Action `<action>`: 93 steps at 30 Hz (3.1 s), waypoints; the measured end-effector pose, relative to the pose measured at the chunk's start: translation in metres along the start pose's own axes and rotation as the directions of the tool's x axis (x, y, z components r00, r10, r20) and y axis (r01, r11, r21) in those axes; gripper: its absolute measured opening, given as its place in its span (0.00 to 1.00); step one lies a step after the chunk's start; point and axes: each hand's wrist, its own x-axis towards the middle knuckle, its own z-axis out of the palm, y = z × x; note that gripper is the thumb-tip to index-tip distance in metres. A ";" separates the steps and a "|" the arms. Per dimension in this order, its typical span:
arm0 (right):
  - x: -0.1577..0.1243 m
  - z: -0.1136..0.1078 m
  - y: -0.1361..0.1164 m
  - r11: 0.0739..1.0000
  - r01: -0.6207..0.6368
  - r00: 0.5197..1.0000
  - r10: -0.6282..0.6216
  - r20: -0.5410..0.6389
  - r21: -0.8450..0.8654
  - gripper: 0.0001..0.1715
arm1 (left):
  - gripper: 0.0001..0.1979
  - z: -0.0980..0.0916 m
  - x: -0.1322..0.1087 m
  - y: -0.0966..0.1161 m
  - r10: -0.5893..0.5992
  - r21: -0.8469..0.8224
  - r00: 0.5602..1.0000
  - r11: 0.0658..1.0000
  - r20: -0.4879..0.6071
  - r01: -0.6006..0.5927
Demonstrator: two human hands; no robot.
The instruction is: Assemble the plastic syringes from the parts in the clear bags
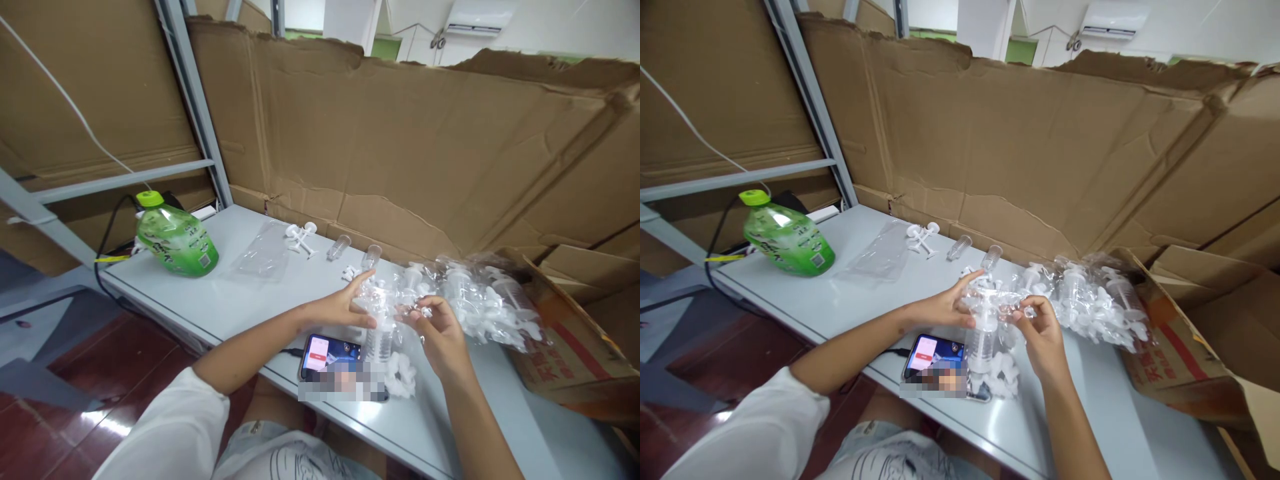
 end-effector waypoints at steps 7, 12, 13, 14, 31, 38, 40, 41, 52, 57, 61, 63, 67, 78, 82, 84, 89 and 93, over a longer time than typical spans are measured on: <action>-0.001 0.008 -0.005 0.992 0.058 0.990 -0.044 -0.133 0.108 0.27 | 0.27 0.011 0.004 -0.008 0.060 -0.123 0.985 0.992 0.160 -0.041; 0.003 0.001 -0.007 0.980 -0.043 0.990 0.068 -0.123 0.194 0.31 | 0.23 0.010 0.004 -0.002 0.066 -0.233 0.997 0.971 0.039 -0.055; 0.003 -0.001 -0.007 0.977 -0.082 0.992 0.098 -0.074 0.199 0.30 | 0.23 0.009 0.004 0.000 0.067 -0.238 0.998 0.969 0.015 -0.061; 0.004 -0.002 -0.006 0.974 -0.128 0.991 0.133 -0.013 0.189 0.29 | 0.23 0.009 0.003 0.001 0.071 -0.241 0.997 0.968 -0.008 -0.071; -0.001 0.009 -0.002 0.992 -0.123 0.992 0.122 0.027 0.029 0.11 | 0.21 0.009 0.007 0.001 0.054 -0.495 0.998 0.867 -0.033 -0.063; -0.001 0.014 0.001 0.965 -0.161 0.981 0.132 0.145 0.209 0.23 | 0.23 0.007 0.006 0.000 0.073 -0.431 0.994 0.897 -0.075 -0.099; 0.000 0.017 0.003 0.964 -0.189 0.979 0.172 0.105 0.187 0.18 | 0.23 0.008 0.005 0.000 0.077 -0.376 0.994 0.921 -0.078 -0.101; 0.000 0.018 0.003 0.965 -0.196 0.980 0.185 0.074 0.177 0.14 | 0.24 0.008 0.005 -0.001 0.080 -0.349 0.993 0.931 -0.086 -0.105; 0.002 0.016 0.010 0.979 -0.144 0.988 0.151 -0.036 0.146 0.08 | 0.14 0.007 0.006 0.002 0.235 0.035 0.909 0.971 -0.345 -0.238; 0.001 0.015 0.009 0.979 -0.158 0.987 0.162 -0.019 0.126 0.07 | 0.10 0.000 0.008 0.005 0.252 0.030 0.894 0.965 -0.372 -0.260; 0.001 0.015 0.008 0.978 -0.157 0.986 0.163 -0.036 0.136 0.08 | 0.10 -0.003 0.009 0.003 0.220 -0.028 0.922 0.970 -0.320 -0.241; 0.002 0.014 0.008 0.978 -0.147 0.987 0.155 -0.048 0.150 0.08 | 0.10 -0.003 0.008 0.003 0.238 -0.004 0.916 0.968 -0.322 -0.253; 0.003 0.012 0.009 0.976 -0.138 0.987 0.150 -0.064 0.168 0.07 | 0.09 -0.001 0.008 0.004 0.293 0.050 0.905 0.955 -0.307 -0.292; 0.000 0.011 0.009 0.977 -0.161 0.986 0.166 -0.023 0.143 0.07 | 0.08 -0.002 0.008 0.006 0.281 0.096 0.912 0.960 -0.300 -0.264; 0.000 0.012 0.008 0.972 -0.170 0.985 0.174 -0.011 0.162 0.08 | 0.08 -0.003 0.009 0.006 0.221 -0.051 0.937 0.969 -0.269 -0.243; 0.001 0.012 0.008 0.971 -0.174 0.984 0.178 -0.010 0.162 0.08 | 0.08 -0.003 0.009 0.006 0.217 -0.068 0.942 0.968 -0.256 -0.241; 0.001 0.011 0.009 0.980 -0.148 0.989 0.151 -0.011 0.134 0.08 | 0.10 -0.001 0.006 0.007 0.302 0.072 0.920 0.953 -0.252 -0.293; 0.000 0.014 0.007 0.982 -0.166 0.986 0.166 0.012 0.095 0.08 | 0.11 -0.002 0.006 0.006 0.334 0.163 0.900 0.940 -0.279 -0.298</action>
